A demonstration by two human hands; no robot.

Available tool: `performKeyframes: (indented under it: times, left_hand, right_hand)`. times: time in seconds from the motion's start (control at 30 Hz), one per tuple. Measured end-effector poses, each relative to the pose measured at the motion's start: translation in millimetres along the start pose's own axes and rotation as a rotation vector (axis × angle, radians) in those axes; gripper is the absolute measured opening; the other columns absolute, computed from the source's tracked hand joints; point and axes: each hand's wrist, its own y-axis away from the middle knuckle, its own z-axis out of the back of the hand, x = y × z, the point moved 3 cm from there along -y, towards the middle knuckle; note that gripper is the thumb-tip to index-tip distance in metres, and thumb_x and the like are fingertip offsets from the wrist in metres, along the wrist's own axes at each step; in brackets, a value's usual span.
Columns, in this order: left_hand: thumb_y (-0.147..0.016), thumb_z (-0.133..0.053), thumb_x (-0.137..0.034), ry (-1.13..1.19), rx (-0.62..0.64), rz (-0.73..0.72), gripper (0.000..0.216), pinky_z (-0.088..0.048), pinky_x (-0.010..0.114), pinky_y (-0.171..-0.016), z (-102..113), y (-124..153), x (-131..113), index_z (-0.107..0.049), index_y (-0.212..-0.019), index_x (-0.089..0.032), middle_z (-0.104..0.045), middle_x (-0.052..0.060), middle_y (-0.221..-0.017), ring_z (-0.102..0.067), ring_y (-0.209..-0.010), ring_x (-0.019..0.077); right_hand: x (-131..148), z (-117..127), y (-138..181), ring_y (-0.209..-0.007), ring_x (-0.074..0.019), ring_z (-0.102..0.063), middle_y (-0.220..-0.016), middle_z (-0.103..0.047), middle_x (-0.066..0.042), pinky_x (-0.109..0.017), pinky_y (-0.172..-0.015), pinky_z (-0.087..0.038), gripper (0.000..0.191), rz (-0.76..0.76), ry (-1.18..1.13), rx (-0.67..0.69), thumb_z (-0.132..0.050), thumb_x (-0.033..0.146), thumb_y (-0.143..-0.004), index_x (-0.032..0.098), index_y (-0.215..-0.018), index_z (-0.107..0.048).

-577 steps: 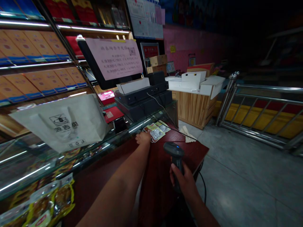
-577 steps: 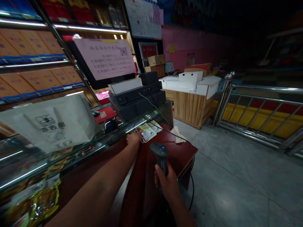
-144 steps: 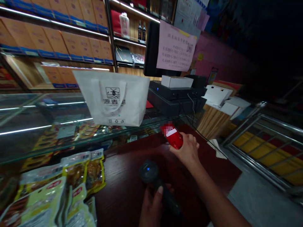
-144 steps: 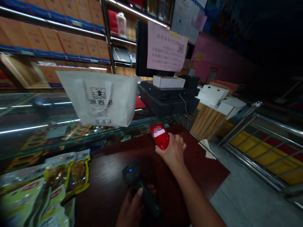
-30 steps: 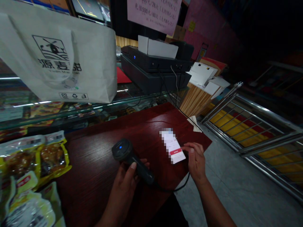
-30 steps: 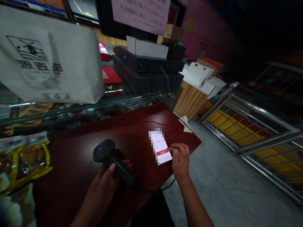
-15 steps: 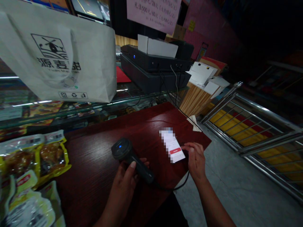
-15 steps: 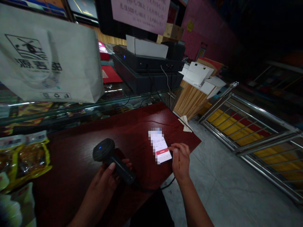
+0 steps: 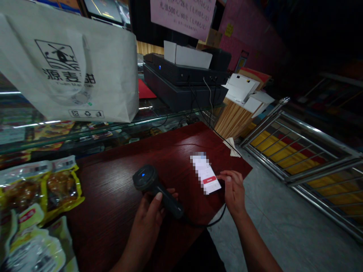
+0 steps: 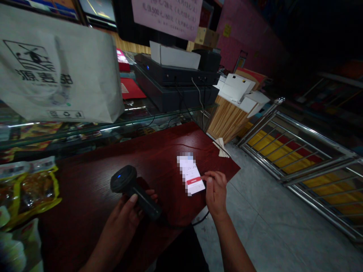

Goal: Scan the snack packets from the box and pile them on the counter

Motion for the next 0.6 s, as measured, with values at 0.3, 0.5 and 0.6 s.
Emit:
performKeyframes:
  times: [0.3,0.5,0.6]
  left_hand:
    - [-0.073,-0.081,-0.05,0.01,0.011,-0.001,0.052,-0.057,0.047,-0.095,0.7,0.5,0.8,-0.063,-0.108,-0.017,-0.076,0.012,-0.107,-0.073,-0.102,0.0297]
    - [-0.075,-0.079,-0.05,0.006,0.015,-0.006,0.049,-0.057,0.046,-0.096,0.3,-0.4,1.4,-0.063,-0.108,-0.017,-0.076,0.011,-0.108,-0.072,-0.103,0.0291]
    - [-0.074,-0.08,-0.05,0.005,0.002,-0.005,0.049,-0.057,0.047,-0.095,0.6,-0.6,1.6,-0.064,-0.107,-0.017,-0.076,0.011,-0.106,-0.073,-0.101,0.0292]
  right_hand:
    - [-3.2,-1.7,0.5,-0.104,-0.0282,-0.056,-0.1,-0.07,-0.009,-0.05,-0.094,-0.045,0.045,-0.017,0.007,0.004,-0.035,0.03,-0.106,0.023,-0.091,-0.077]
    - [-1.3,-1.6,0.4,-0.104,-0.028,-0.055,-0.101,-0.069,-0.009,-0.049,-0.093,-0.044,0.043,0.011,-0.001,0.005,-0.036,0.026,-0.105,0.021,-0.091,-0.076]
    - [-0.9,-1.8,0.3,-0.104,-0.0279,-0.055,-0.101,-0.069,-0.009,-0.049,-0.093,-0.044,0.043,0.023,-0.002,0.002,-0.036,0.026,-0.105,0.021,-0.092,-0.076]
